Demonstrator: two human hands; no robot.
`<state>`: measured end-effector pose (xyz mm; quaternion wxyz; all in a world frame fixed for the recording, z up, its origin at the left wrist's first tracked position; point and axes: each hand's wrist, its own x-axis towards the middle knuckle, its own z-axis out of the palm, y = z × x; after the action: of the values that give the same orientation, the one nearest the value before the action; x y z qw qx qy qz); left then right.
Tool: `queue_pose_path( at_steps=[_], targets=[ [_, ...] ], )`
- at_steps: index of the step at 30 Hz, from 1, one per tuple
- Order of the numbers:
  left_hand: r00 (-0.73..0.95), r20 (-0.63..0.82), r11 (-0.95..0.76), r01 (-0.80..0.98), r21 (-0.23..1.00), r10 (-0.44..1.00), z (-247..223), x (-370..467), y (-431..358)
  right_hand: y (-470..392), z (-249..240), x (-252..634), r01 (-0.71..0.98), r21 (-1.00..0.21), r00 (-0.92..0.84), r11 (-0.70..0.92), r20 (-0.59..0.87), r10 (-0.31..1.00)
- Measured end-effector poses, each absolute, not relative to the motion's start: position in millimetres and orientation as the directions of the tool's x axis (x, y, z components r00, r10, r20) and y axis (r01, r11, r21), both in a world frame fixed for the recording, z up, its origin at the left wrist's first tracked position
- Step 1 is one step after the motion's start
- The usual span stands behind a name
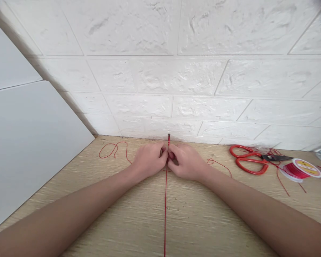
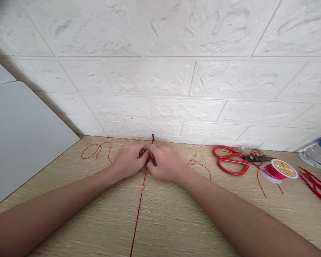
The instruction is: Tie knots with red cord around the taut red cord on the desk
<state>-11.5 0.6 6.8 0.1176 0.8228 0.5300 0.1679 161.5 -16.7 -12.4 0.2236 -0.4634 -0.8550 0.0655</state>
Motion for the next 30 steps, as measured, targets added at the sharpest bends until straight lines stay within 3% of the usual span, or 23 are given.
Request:
queue_pose_path(
  at_steps=[30],
  targets=[
    [0.363,0.125,-0.384,0.872,0.302,0.923,8.2,-10.5,0.3,-17.6,-10.8,162.9,0.792,-0.300,-0.459,0.531,0.282,0.843]
  ],
)
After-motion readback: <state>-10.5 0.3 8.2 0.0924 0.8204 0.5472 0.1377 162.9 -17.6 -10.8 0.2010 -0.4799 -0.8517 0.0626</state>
